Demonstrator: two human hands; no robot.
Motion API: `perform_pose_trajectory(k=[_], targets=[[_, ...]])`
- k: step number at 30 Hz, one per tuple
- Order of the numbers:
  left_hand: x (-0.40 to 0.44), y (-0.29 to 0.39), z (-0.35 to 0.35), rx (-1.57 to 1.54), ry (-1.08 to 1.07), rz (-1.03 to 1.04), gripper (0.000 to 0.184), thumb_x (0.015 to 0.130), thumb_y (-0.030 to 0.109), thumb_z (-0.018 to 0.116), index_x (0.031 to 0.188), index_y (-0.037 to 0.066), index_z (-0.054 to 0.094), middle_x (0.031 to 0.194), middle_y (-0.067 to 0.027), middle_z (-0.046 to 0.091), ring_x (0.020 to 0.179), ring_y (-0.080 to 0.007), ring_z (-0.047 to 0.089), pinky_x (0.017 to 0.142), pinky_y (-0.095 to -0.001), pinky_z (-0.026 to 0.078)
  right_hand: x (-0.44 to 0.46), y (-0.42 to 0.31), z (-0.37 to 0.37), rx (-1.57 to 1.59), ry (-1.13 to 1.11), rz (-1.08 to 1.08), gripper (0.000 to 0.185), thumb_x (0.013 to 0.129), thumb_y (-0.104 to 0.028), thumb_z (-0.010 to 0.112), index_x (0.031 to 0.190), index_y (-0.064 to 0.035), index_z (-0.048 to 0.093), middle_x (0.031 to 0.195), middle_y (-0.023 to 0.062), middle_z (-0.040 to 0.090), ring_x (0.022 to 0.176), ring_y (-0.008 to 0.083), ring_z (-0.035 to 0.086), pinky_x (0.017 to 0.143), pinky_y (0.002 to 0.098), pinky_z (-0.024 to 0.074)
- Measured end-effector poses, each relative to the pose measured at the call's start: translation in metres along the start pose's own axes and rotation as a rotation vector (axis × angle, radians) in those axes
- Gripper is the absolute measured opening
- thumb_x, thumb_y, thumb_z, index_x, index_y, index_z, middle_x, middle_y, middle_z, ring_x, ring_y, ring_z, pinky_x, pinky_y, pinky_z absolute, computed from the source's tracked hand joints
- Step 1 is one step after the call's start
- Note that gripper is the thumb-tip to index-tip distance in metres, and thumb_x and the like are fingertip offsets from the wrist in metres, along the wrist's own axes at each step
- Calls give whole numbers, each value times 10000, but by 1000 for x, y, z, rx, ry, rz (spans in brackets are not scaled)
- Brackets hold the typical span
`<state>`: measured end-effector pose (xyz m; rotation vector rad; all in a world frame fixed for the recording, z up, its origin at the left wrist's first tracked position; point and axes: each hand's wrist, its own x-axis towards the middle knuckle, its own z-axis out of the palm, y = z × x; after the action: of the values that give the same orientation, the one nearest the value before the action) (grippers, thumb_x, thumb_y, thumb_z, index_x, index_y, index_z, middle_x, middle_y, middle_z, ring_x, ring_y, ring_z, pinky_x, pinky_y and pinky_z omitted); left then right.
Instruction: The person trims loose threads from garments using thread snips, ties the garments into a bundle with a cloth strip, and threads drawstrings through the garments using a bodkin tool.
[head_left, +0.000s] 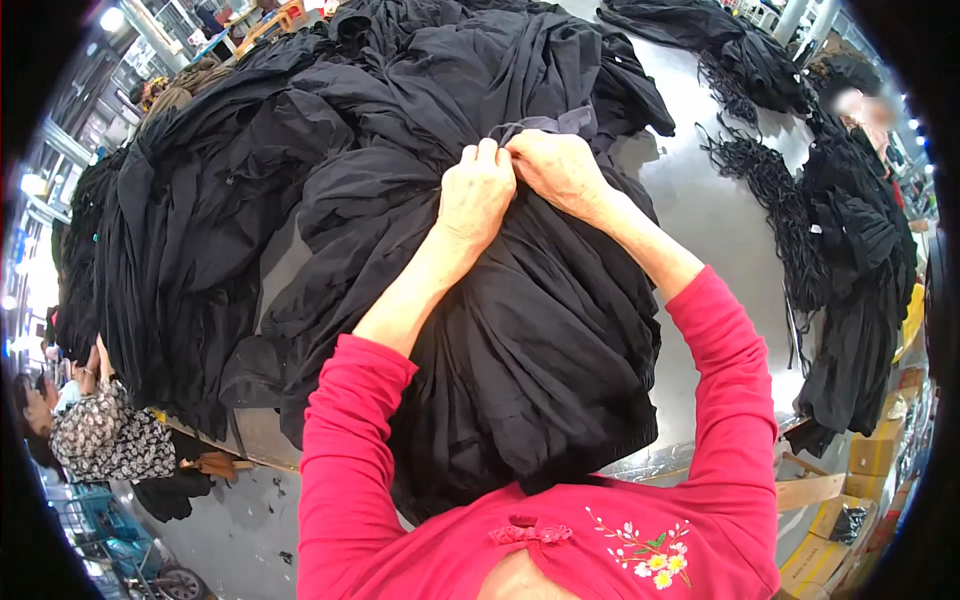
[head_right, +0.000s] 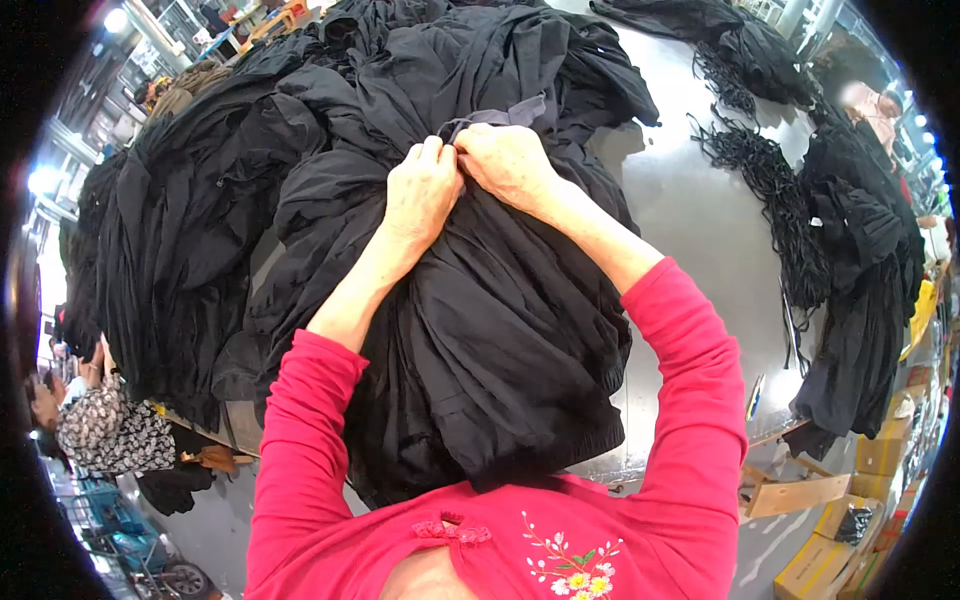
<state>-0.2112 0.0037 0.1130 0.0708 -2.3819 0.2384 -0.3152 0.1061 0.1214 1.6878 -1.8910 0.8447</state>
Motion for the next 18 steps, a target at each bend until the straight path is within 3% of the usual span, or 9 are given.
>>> perform_pose_trajectory(k=[3,7,14,18], targets=[[-4,-3,1,-9,2,28,126,675,88,575,773,29,525,770,-86,481,729,-206,534,578,-267,483,2,-1,-5,-107,-64,-101,61,736,-97,551,759,-43,535,705,84,561,648,240,581,564,315,458],[-11,-3,9,-230,195,-34,125,686,51,581,771,18,496,741,-104,447,698,-263,516,602,-329,449,7,-3,-5,-109,-49,-94,61,722,-122,533,693,-69,543,662,72,577,601,221,600,532,307,468],[-11,-5,7,-222,193,1,102,675,6,575,753,9,510,700,-110,455,655,-272,515,564,-334,447,-3,-3,16,147,132,208,80,722,-129,562,750,-56,580,663,80,586,612,247,594,542,321,458],[-12,-11,5,-316,275,86,131,654,-55,578,753,13,525,695,-90,481,612,-239,517,561,-316,445,-9,-5,12,267,112,349,104,734,-135,560,786,-47,579,669,101,586,605,236,594,564,313,459]])
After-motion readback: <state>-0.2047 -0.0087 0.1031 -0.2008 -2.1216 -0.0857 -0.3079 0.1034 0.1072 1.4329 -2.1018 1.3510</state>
